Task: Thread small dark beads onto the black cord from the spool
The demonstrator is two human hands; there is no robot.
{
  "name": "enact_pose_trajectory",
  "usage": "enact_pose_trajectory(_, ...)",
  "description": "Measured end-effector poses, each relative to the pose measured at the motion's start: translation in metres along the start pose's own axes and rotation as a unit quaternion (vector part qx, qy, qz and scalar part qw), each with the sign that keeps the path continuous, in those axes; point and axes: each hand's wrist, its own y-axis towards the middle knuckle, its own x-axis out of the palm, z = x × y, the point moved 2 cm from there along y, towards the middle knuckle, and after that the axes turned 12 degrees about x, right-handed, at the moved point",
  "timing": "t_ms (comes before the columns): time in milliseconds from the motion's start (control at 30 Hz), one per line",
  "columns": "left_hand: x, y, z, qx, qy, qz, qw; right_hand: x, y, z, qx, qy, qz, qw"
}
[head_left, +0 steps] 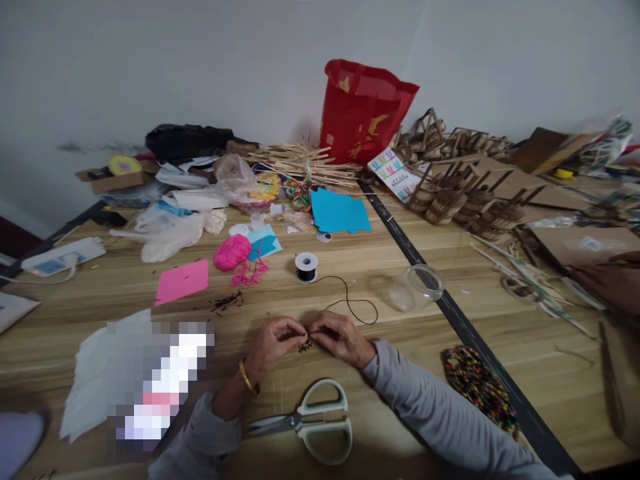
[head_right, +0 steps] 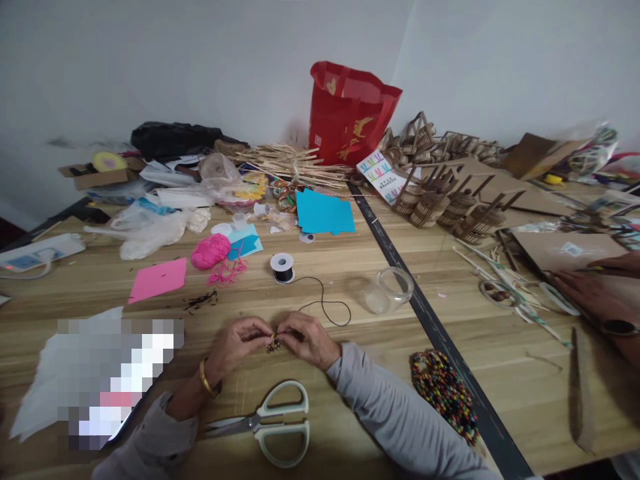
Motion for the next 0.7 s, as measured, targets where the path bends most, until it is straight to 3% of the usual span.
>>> enact_pose_trajectory(700, 0.0007, 0.0001, 0.0006, 0.003, 0.008, 0.006, 1.000, 0.0000, 0.0019, -0.0024, -0.024, -0.033, -0.017, 0.999)
